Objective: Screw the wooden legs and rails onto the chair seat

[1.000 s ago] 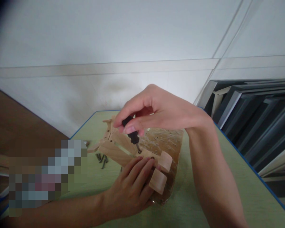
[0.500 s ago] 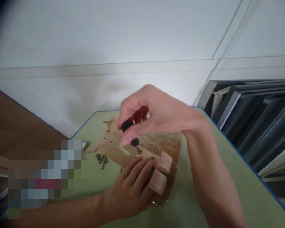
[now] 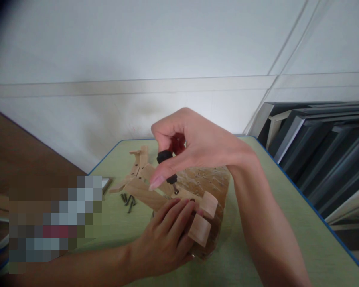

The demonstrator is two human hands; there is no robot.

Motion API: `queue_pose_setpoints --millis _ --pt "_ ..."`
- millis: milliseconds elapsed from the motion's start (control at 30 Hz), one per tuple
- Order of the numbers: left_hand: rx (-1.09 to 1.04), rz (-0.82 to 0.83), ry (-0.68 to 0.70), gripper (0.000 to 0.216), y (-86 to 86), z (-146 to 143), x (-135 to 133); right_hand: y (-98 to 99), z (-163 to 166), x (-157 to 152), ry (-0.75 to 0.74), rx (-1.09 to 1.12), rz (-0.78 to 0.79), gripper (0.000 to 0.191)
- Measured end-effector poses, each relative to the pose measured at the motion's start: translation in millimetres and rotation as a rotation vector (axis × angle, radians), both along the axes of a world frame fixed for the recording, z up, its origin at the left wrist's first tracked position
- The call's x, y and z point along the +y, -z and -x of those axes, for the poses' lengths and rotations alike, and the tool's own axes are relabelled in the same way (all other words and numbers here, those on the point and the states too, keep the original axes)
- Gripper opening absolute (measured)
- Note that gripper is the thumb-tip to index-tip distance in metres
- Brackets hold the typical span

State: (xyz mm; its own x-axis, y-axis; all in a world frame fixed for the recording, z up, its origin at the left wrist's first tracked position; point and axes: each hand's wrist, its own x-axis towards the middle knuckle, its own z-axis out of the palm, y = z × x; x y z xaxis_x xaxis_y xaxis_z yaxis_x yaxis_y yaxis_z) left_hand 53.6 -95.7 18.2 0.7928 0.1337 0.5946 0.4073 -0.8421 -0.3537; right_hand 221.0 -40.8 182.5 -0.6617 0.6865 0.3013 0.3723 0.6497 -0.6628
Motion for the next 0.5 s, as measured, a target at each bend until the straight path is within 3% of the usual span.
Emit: queue_pose_setpoints --millis 300,500 --pt "-0.03 -0.014 0.017 0.041 0.9 0.1 0.2 4.1 2.7 0.0 0.006 0.038 -0.149 0.042" --pt "-0.024 -0.01 0.017 0.038 -0.5 -0.7 1.3 5.9 3.5 2.4 -0.002 0.057 -0.094 0.033"
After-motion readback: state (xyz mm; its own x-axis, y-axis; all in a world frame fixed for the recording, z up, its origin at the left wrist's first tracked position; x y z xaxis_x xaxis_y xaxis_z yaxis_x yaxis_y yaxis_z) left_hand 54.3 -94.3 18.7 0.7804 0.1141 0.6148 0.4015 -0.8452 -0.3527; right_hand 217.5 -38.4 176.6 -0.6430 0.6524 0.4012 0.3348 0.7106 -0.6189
